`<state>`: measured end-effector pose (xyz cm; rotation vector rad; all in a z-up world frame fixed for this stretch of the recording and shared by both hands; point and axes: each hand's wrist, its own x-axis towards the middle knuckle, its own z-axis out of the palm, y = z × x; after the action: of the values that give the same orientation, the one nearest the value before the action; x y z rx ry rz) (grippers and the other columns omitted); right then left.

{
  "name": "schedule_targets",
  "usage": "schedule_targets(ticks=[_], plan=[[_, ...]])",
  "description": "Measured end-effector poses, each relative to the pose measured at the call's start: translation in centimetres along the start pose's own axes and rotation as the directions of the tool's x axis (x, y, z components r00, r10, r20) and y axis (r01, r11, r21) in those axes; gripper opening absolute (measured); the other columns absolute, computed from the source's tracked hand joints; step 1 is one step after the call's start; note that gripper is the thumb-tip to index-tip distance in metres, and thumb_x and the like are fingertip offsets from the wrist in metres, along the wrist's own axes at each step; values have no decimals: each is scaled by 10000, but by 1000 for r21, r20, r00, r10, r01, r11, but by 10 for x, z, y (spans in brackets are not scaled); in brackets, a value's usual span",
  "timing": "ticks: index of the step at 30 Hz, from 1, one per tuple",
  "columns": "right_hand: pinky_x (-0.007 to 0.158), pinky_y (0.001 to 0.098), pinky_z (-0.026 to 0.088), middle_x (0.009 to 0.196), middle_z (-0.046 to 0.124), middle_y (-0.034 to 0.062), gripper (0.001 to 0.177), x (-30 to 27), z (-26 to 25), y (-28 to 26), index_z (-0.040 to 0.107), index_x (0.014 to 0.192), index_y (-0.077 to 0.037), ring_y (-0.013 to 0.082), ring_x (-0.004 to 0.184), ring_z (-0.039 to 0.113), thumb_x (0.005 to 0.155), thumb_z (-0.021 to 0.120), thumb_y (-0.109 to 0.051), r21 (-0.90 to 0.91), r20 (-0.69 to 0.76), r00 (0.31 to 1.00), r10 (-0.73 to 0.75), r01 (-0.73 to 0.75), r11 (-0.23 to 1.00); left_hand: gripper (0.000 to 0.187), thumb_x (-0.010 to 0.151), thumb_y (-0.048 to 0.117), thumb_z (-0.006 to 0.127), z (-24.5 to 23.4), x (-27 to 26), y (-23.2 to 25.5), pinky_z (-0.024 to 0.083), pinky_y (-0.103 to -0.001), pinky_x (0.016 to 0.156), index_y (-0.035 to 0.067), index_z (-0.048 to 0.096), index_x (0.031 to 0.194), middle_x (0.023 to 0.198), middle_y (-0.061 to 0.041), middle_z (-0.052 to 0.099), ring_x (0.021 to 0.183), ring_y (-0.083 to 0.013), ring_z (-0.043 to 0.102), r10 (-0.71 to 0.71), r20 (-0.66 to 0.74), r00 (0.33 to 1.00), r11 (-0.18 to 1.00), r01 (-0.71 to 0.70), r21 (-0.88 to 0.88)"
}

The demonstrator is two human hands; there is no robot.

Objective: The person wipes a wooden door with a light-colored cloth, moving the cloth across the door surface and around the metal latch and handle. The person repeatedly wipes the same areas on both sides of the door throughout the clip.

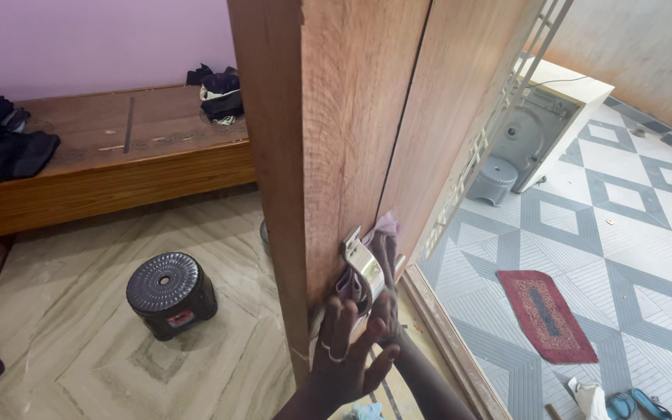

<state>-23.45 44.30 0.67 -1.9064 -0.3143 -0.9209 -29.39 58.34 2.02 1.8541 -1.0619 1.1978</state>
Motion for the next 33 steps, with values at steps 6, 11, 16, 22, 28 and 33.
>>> schedule_targets(ticks=[6, 11, 16, 22, 28, 33], plan=[[1294, 519, 24, 1732, 12, 260, 760, 34, 21, 49, 127, 1650, -19, 402, 1610, -44, 1096, 385, -470, -207, 0, 1000, 19, -18, 978, 959, 978, 398, 653, 22, 21, -30, 332, -607, 1158, -175, 136, 1546, 1534, -448, 280, 1401, -587, 381, -275, 85, 958, 948, 285, -144], [1317, 539, 40, 1756, 44, 211, 675, 124, 24, 39, 170, 1663, -68, 390, 1634, -10, 1115, 288, -446, -195, -140, 990, 21, -49, 980, 921, 986, 374, 687, 31, 4, -64, 363, -602, 1128, -173, 171, 1518, 1464, -404, 394, 1320, -536, 455, -181, -71, 981, 979, 186, 86], [1379, 541, 21, 1777, 40, 160, 673, 129, 71, 2, 156, 1682, -131, 356, 1677, -28, 1134, 360, -464, -396, -64, 891, -449, 390, 831, 908, 986, 332, 711, 33, -7, -100, 397, -599, 1089, -175, 180, 1519, 1387, -400, 441, 1256, -537, 489, -181, -111, 977, 976, 193, 101], [1333, 565, 127, 1736, 207, 206, 616, 105, 94, 34, 251, 1657, -112, 407, 1643, 99, 1090, 314, -344, -218, -96, 944, -316, 290, 932, 887, 968, 275, 692, 12, -5, -129, 387, -609, 1111, -181, 177, 1529, 1439, -442, 413, 1337, -599, 437, -323, 3, 946, 945, 323, -49], [1250, 528, 419, 1646, 414, 194, 515, 145, 108, 36, 347, 1591, -82, 424, 1523, 408, 1118, 513, -200, -11, -232, 958, -167, 169, 985, 768, 1047, 272, 634, -3, 3, -147, 344, -595, 1179, -98, 209, 1568, 1498, -437, 326, 1431, -556, 368, -325, -73, 943, 944, 319, -81], [1243, 489, 428, 1588, 465, 146, 575, 169, 109, 20, 439, 1507, -112, 388, 1503, 440, 1010, 728, -126, -198, -10, 811, -585, 572, 796, 347, 1037, 323, 691, -3, 18, -147, 273, -640, 1261, 199, 444, 1246, 1360, -37, 345, 1398, -160, 371, 198, -87, 976, 970, -183, 159]])
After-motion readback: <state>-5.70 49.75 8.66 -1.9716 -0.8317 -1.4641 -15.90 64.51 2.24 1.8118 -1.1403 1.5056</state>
